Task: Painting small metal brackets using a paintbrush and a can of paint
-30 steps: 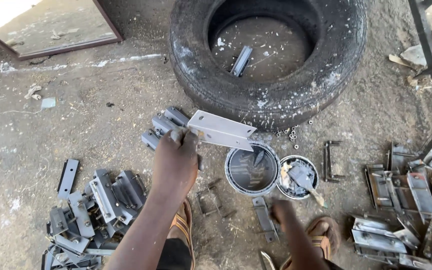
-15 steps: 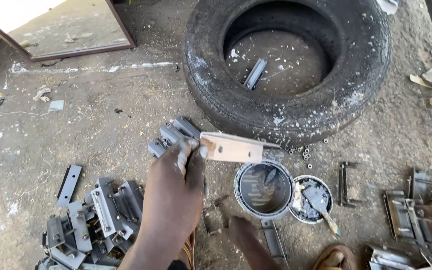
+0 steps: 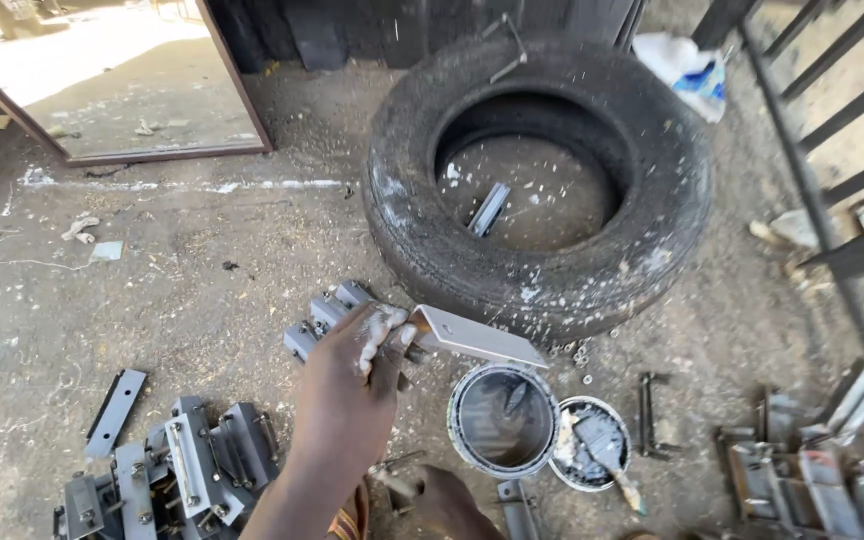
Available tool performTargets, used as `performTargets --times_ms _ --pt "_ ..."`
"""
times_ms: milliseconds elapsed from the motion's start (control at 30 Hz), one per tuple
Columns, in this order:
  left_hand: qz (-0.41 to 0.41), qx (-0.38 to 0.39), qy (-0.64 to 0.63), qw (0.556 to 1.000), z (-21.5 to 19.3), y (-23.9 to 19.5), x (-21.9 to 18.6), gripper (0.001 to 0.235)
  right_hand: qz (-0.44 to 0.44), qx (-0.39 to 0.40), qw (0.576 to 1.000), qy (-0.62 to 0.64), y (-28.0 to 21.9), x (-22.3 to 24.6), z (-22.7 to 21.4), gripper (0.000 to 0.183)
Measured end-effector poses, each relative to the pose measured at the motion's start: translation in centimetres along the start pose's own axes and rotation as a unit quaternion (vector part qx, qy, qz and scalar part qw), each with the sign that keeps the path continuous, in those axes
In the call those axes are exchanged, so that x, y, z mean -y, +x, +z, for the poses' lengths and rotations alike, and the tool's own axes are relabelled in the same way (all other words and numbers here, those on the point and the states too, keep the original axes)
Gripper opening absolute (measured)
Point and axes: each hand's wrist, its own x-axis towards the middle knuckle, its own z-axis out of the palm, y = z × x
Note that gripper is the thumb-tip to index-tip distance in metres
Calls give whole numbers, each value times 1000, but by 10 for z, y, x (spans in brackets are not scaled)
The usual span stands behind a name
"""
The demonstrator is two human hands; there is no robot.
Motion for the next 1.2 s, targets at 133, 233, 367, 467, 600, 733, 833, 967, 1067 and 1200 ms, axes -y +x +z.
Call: performTargets --times_ms 133,233,367,467,600,733,833,967,1067,1200 --pt "-78 28 -56 995 0 3 -7 41 -25 122 992 -6 -73 49 -119 21" --pt "-33 23 -38 999 -9 0 -13 32 -20 196 976 93 -131 67 -209 34" --pt "-17 13 -41 999 -2 12 11 44 -21 113 991 -66 -224 68 -317 32" --pt "69 -3 -14 998 -2 11 12 33 57 -33 997 51 -288 70 -373 33" --pt "79 38 -41 995 10 4 3 19 71 -242 942 223 -335 96 -413 44" --pt "115 91 -168 975 35 1 15 33 -82 -288 861 411 -307 85 -404 37" --pt "86 91 -183 975 40 -7 9 32 -113 -229 877 406 -293 89 -409 41" --pt "125 89 -198 968 46 -3 11 26 -147 -239 876 393 -282 87 -406 38" --pt "154 79 -192 966 53 10 37 20 -158 -228 884 377 -273 82 -407 40" --pt "192 76 -192 959 51 11 39 15 -180 -212 895 350 -266 86 -405 40"
